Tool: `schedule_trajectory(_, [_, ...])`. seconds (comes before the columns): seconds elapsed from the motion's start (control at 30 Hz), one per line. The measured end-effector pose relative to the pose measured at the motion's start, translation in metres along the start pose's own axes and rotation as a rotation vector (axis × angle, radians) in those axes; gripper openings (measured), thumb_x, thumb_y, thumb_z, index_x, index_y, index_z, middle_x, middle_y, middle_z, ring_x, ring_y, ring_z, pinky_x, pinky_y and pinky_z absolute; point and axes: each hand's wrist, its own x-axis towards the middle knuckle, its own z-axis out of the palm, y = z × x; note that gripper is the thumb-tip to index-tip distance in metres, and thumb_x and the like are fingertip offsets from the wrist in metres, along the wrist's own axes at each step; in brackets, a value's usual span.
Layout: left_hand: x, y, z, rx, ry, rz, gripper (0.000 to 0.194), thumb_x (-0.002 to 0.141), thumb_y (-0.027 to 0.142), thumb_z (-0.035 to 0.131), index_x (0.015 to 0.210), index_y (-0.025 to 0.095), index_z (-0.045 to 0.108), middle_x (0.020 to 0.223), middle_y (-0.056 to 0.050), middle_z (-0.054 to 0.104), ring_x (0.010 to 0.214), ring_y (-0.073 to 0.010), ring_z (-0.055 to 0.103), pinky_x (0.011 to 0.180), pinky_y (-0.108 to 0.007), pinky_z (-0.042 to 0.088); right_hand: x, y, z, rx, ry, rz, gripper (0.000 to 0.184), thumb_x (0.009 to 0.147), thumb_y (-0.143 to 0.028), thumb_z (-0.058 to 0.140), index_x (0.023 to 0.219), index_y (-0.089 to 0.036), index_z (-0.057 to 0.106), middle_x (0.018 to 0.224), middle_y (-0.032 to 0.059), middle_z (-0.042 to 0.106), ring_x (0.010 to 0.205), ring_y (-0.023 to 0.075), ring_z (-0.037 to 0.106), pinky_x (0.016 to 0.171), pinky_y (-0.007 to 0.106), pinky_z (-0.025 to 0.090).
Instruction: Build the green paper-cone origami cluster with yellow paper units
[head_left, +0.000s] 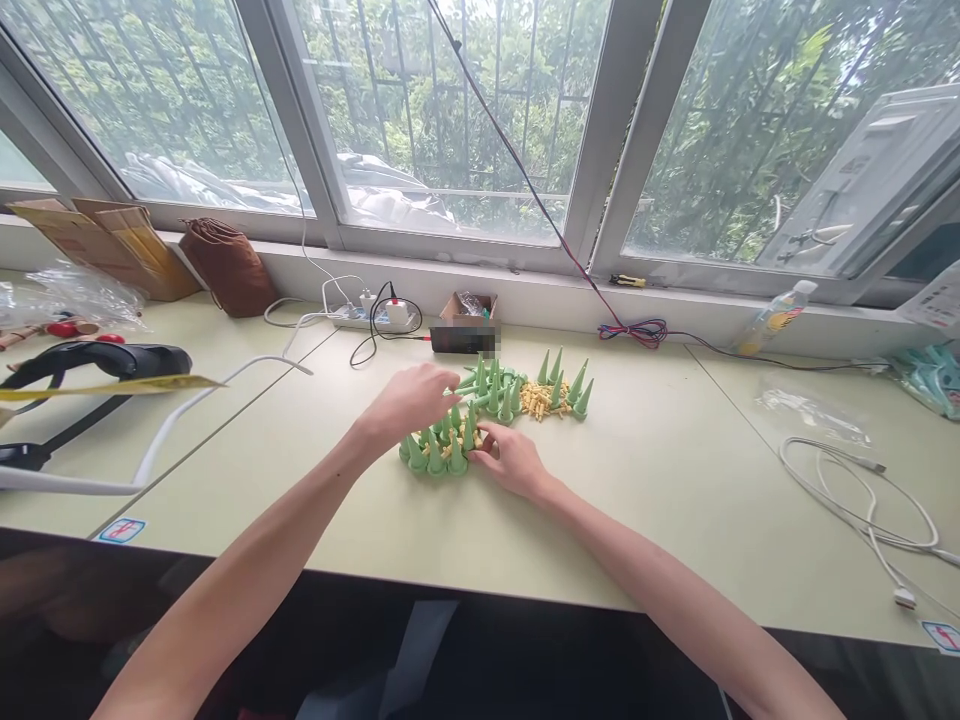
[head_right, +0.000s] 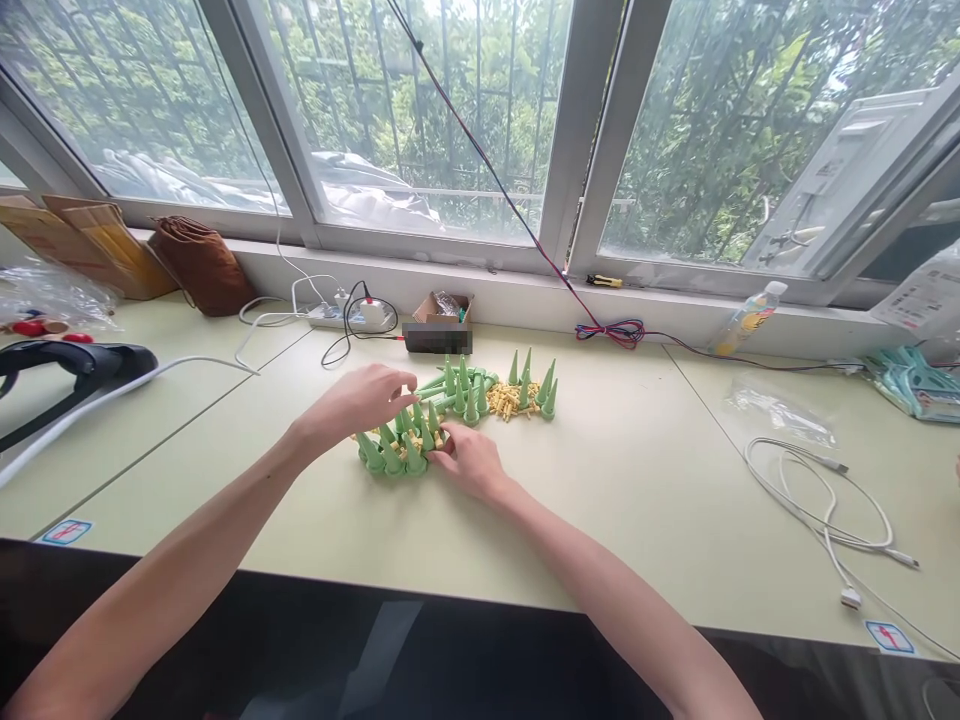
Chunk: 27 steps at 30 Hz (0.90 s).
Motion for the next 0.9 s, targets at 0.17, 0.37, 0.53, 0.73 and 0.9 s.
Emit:
schedule_trajectory(0.17, [-0.014, 0.003, -0.011, -0.027, 0.139, -0.019, 0.024, 0.094, 0.032, 0.049, 0.096, 0.019, 0.069, 0.089, -0.007, 0.072, 0.073, -0.0211, 0.064, 0.063, -0.028, 0.038, 0.000, 0.000, -0.001, 0.001, -0.006, 0.009, 0.044, 0.089, -0.035, 0.068, 0.130, -0.022, 0.059, 0.093, 0.0025, 0.074, 0.087, 0.0208, 0.067, 0.078, 0.031, 0.047])
schedule_trajectory(0.37, [-0.063, 0.030, 0.007, -0.160, 0.210, -0.024, 0.023, 0.097, 0.033, 0.048, 0.092, 0.020, 0.066, 0.084, -0.004, 0.071, 0.066, -0.0183, 0.063, 0.059, -0.027, 0.038, -0.001, 0.000, 0.000, -0.009, -0.009, 0.001, 0.044, 0.090, -0.035, 0.066, 0.131, -0.022, 0.058, 0.093, 0.0024, 0.074, 0.087, 0.0205, 0.067, 0.077, 0.031, 0.047])
schedule_trajectory(0.53, [-0.090, 0.047, 0.060, -0.255, -0.012, 0.072, 0.024, 0.098, 0.029, 0.046, 0.092, 0.020, 0.067, 0.092, -0.007, 0.071, 0.081, -0.0228, 0.068, 0.066, -0.029, 0.045, -0.001, 0.001, 0.000, -0.023, -0.005, -0.009, 0.044, 0.090, -0.033, 0.064, 0.132, -0.020, 0.058, 0.094, 0.0034, 0.073, 0.088, 0.0212, 0.067, 0.077, 0.031, 0.046])
schedule_trajectory(0.73, [-0.093, 0.043, 0.085, -0.341, 0.011, 0.028, 0.026, 0.099, 0.026, 0.042, 0.102, 0.020, 0.068, 0.102, -0.008, 0.071, 0.090, -0.0241, 0.070, 0.073, -0.032, 0.050, 0.000, 0.002, 0.000, -0.033, -0.011, -0.018, 0.046, 0.091, -0.038, 0.063, 0.133, -0.020, 0.057, 0.094, 0.0034, 0.073, 0.089, 0.0217, 0.067, 0.077, 0.031, 0.046])
schedule_trajectory(0.9, [-0.093, 0.044, 0.087, -0.360, 0.045, 0.017, 0.026, 0.097, 0.025, 0.044, 0.107, 0.019, 0.067, 0.104, -0.008, 0.072, 0.091, -0.0248, 0.070, 0.075, -0.033, 0.051, 0.000, 0.002, -0.001, -0.038, -0.021, -0.016, 0.046, 0.091, -0.037, 0.063, 0.134, -0.019, 0.056, 0.094, 0.0036, 0.073, 0.089, 0.0217, 0.066, 0.078, 0.031, 0.046])
